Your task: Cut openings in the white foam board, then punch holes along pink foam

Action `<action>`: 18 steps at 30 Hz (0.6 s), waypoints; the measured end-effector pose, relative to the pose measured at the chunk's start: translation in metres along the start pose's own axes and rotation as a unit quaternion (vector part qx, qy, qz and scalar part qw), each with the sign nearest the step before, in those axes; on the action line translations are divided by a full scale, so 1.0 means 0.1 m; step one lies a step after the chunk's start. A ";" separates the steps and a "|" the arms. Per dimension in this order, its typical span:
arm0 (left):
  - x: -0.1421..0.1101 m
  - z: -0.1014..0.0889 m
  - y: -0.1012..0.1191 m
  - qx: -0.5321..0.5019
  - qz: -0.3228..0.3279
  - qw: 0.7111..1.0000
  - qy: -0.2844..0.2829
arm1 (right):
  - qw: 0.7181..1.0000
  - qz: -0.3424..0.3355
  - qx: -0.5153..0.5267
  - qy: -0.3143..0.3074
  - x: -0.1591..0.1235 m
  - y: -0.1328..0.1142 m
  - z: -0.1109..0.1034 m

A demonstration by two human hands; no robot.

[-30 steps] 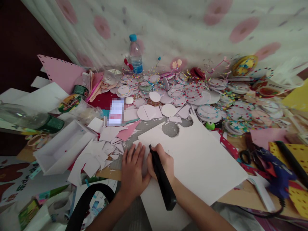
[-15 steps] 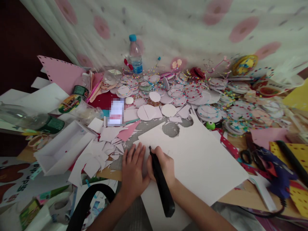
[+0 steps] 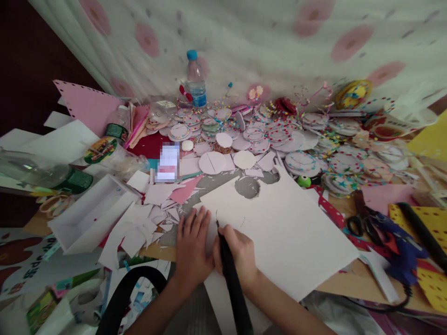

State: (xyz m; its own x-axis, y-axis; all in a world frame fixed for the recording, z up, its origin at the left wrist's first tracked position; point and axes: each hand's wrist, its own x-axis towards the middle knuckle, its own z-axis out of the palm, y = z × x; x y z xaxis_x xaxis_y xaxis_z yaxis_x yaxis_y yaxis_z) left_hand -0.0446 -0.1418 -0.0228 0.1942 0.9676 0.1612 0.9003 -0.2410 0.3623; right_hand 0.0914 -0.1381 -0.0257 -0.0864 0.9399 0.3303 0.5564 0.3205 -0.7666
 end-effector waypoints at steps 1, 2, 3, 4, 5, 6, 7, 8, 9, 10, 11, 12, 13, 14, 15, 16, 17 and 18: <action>0.00 0.00 0.00 0.000 0.001 1.000 -0.001 | 1.000 0.001 0.001 -0.008 -0.02 0.00 0.00; 0.00 0.00 0.00 0.001 0.001 1.000 -0.002 | 1.000 0.009 0.004 -0.014 -0.03 0.00 0.00; 0.01 0.00 0.00 0.002 0.001 1.000 -0.002 | 1.000 0.020 0.011 -0.020 -0.04 0.00 0.00; 0.01 -0.01 0.01 0.004 0.001 1.000 0.000 | 0.999 0.032 0.020 -0.024 -0.05 0.01 -0.01; 0.01 -0.01 0.01 0.006 0.000 1.000 0.003 | 0.998 0.045 0.029 -0.025 -0.05 0.01 -0.02; 0.02 -0.01 0.01 0.009 -0.001 1.000 0.007 | 0.998 0.055 0.037 -0.020 -0.04 0.02 -0.05; 0.02 -0.02 0.02 0.012 -0.002 1.000 0.010 | 0.997 0.064 0.041 -0.011 -0.03 0.03 -0.09; 0.01 -0.02 0.02 0.016 -0.002 1.000 0.012 | 0.997 0.072 0.041 0.004 -0.03 0.04 -0.15; 0.01 -0.03 0.03 0.020 -0.002 1.000 0.014 | 0.996 0.081 0.038 0.025 -0.02 0.06 -0.22; 0.00 -0.03 0.03 0.024 -0.002 1.000 0.015 | 0.994 0.092 0.034 0.049 -0.02 0.08 -0.30; -0.01 -0.04 0.04 0.029 -0.001 0.999 0.014 | 0.991 0.104 0.029 0.073 -0.02 0.11 -0.38; -0.02 -0.04 0.04 0.034 0.001 0.999 0.013 | 0.988 0.117 0.025 0.095 -0.03 0.14 -0.46; -0.03 -0.04 0.04 0.039 0.005 0.999 0.010 | 0.985 0.130 0.022 0.112 -0.04 0.18 -0.53; -0.02 -0.04 0.04 0.042 0.011 0.999 0.006 | 0.982 0.141 0.023 0.122 -0.05 0.22 -0.59; -0.01 -0.05 0.04 0.045 0.019 0.999 0.001 | 0.980 0.153 0.027 0.125 -0.06 0.27 -0.63; 0.03 -0.06 0.03 0.047 0.028 0.998 -0.005 | 0.978 0.163 0.034 0.125 -0.06 0.31 -0.65; 0.07 -0.09 0.02 0.047 0.037 0.998 -0.009 | 0.976 0.172 0.042 0.123 -0.07 0.35 -0.66; 0.13 -0.13 0.01 0.045 0.047 0.998 -0.010 | 0.975 0.181 0.053 0.121 -0.07 0.38 -0.66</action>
State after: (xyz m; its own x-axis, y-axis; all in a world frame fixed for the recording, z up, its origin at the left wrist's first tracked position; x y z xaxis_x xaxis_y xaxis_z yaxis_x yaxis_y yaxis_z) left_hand -0.0460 -0.1306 -0.0082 0.2859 0.9426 0.1725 0.9089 -0.3238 0.2628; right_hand 0.1677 -0.1402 -0.0202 0.3049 0.9422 0.1386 0.4248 -0.0043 -0.9053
